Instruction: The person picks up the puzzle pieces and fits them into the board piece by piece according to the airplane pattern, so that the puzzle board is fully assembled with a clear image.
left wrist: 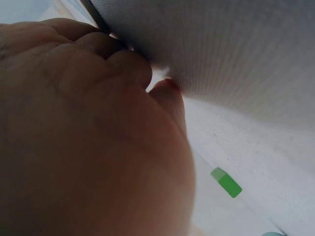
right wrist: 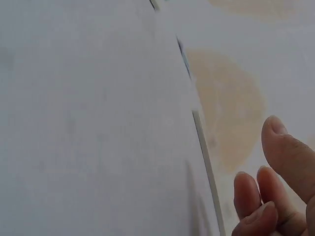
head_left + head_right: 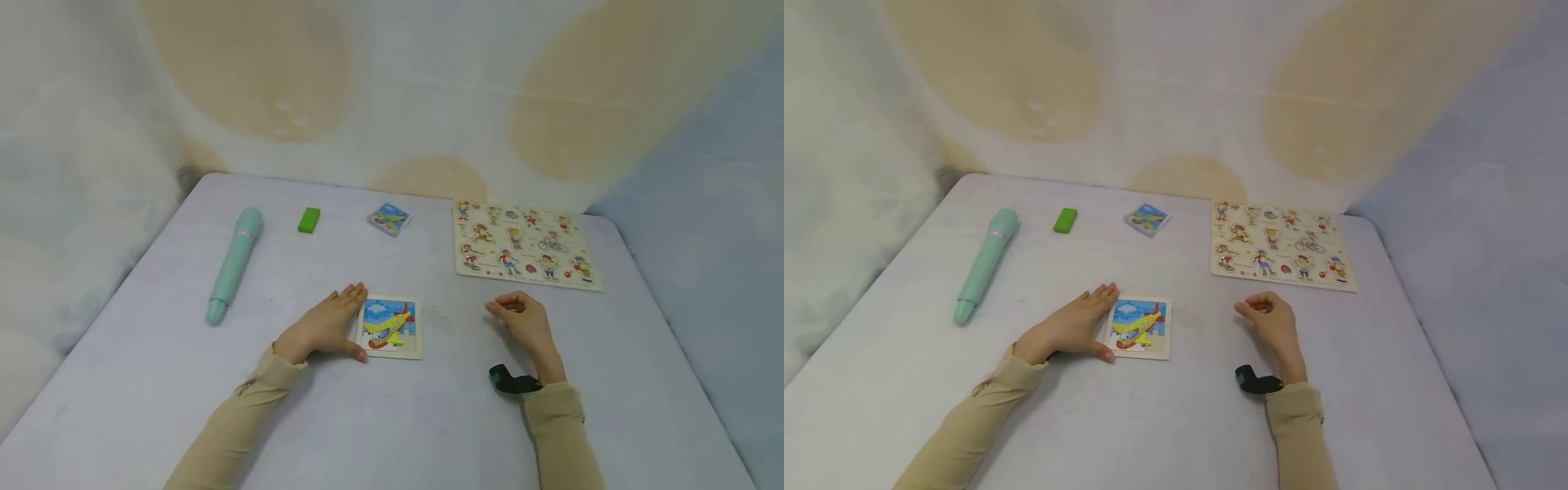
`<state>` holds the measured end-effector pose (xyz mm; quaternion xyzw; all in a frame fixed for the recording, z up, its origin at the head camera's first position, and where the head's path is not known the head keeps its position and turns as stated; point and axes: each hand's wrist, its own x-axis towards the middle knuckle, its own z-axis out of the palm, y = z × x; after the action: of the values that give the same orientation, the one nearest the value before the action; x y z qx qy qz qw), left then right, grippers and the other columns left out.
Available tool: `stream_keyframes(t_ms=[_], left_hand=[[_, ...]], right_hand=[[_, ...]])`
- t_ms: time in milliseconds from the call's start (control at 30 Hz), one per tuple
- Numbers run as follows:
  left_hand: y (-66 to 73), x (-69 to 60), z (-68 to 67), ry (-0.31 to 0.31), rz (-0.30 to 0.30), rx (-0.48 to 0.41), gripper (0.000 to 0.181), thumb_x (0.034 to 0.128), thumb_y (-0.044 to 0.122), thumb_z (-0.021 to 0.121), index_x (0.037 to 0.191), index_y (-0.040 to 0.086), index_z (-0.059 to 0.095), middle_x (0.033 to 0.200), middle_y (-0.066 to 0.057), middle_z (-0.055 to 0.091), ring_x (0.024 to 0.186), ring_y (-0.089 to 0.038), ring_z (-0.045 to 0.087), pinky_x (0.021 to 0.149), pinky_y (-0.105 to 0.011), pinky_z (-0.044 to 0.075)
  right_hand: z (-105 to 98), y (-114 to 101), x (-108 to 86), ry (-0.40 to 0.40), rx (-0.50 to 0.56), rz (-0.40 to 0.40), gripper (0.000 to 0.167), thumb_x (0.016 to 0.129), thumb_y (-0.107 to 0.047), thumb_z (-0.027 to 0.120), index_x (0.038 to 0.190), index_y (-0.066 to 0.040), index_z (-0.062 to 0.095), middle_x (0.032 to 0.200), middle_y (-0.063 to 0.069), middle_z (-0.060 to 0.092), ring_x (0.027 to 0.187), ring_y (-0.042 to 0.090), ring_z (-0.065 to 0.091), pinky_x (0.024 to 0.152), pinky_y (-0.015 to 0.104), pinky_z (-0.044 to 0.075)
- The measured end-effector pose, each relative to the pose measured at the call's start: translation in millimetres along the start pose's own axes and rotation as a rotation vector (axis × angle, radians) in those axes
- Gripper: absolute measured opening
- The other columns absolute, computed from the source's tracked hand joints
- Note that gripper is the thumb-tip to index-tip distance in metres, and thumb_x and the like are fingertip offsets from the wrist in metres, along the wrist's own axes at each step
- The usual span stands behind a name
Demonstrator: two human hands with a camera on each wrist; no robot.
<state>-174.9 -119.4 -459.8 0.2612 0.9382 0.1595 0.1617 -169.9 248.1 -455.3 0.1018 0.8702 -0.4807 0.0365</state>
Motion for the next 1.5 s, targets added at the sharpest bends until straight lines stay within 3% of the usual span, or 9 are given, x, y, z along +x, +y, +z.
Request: stream_keyframes(t_ms=[200,400,733,967,1100,1167,1267,1333,1500], left_hand=[[0.9,-0.7,-3.3,0.001,-0.002,-0.010,0.124,0.0656,0.057,0.082,0.154,0.001,0.016,0.163,-0.015,0.012,0.152,-0.030,0.009,0.123,-0.049,0.013],[1.7,-1.4,-2.9,-0.009,-0.008,-0.011,0.124,0.0654,0.057,0.082,0.154,0.000,0.016,0.163,-0.015,0.012,0.152,-0.030,0.009,0.123,-0.050,0.013],[-0.3,-1.7,-1.8,-0.010,-0.014,-0.001,0.125,0.0656,0.058,0.081,0.154,0.001,0.015,0.163,-0.015,0.011,0.152,-0.030,0.009,0.123,-0.051,0.013],[2.0,-2.4,-3.7,-0.003,0.006,-0.016,0.124,0.0660,0.057,0.082,0.154,-0.001,0.016,0.163,-0.016,0.013,0.152,-0.032,0.010,0.123,-0.052,0.014],[3.5,-2.6,-3.6,-0.003,0.009,-0.014,0.124,0.0659,0.057,0.082,0.153,-0.001,0.016,0.162,-0.016,0.013,0.152,-0.032,0.011,0.122,-0.052,0.014],[4.0,-2.4,-3.4,-0.005,0.011,-0.015,0.124,0.0660,0.057,0.082,0.154,-0.001,0.017,0.162,-0.016,0.013,0.152,-0.032,0.011,0.123,-0.052,0.014],[4.5,-1.9,-3.6,-0.009,0.014,-0.019,0.123,0.0663,0.056,0.082,0.154,-0.001,0.017,0.162,-0.016,0.013,0.152,-0.032,0.010,0.123,-0.052,0.014],[4.3,-1.5,-3.8,-0.010,0.010,-0.019,0.123,0.0664,0.056,0.082,0.154,-0.001,0.016,0.163,-0.016,0.013,0.152,-0.032,0.010,0.123,-0.052,0.013],[3.1,-0.6,-2.8,-0.014,-0.004,-0.020,0.123,0.0667,0.054,0.083,0.154,0.000,0.016,0.163,-0.015,0.012,0.152,-0.032,0.009,0.123,-0.052,0.012]], right_hand=[[-35.8,32.0,-0.8,0.114,0.124,0.050,0.048,0.086,-0.036,0.072,0.126,-0.013,0.059,0.093,-0.033,0.060,0.084,-0.007,0.057,0.065,0.016,0.045],[-49.7,52.1,-3.9,0.060,0.075,0.019,0.059,0.089,-0.033,0.070,0.140,-0.010,0.049,0.098,-0.036,0.058,0.084,-0.008,0.057,0.067,0.013,0.043],[-46.1,47.4,-3.4,-0.038,-0.033,-0.001,0.059,0.087,-0.023,0.073,0.140,-0.011,0.051,0.128,-0.001,0.066,0.065,0.006,0.035,0.057,0.025,0.032],[-40.6,46.4,0.9,-0.022,-0.100,-0.081,0.048,0.087,-0.004,0.066,0.134,-0.007,0.056,0.132,0.021,0.059,0.055,0.004,0.039,0.052,0.020,0.038],[-38.8,44.9,0.5,-0.035,-0.113,-0.060,0.046,0.088,-0.003,0.062,0.134,-0.006,0.056,0.139,0.024,0.051,0.051,0.008,0.039,0.050,0.022,0.038],[-38.6,44.1,-0.6,-0.025,-0.127,-0.034,0.042,0.091,-0.006,0.060,0.133,-0.005,0.056,0.142,0.024,0.049,0.065,0.016,0.051,0.057,0.022,0.041],[-37.5,44.0,-1.2,0.009,-0.149,-0.021,0.034,0.094,-0.011,0.058,0.127,-0.002,0.059,0.138,0.024,0.052,0.096,0.027,0.057,0.068,0.021,0.045],[-36.2,43.9,-0.9,0.039,-0.151,-0.012,0.030,0.096,-0.017,0.058,0.122,-0.001,0.061,0.126,0.022,0.056,0.104,0.028,0.054,0.071,0.020,0.044],[-33.6,43.8,0.9,0.118,-0.132,0.016,0.033,0.097,-0.031,0.058,0.115,-0.003,0.062,0.088,0.001,0.052,0.072,0.012,0.045,0.060,0.021,0.039]])
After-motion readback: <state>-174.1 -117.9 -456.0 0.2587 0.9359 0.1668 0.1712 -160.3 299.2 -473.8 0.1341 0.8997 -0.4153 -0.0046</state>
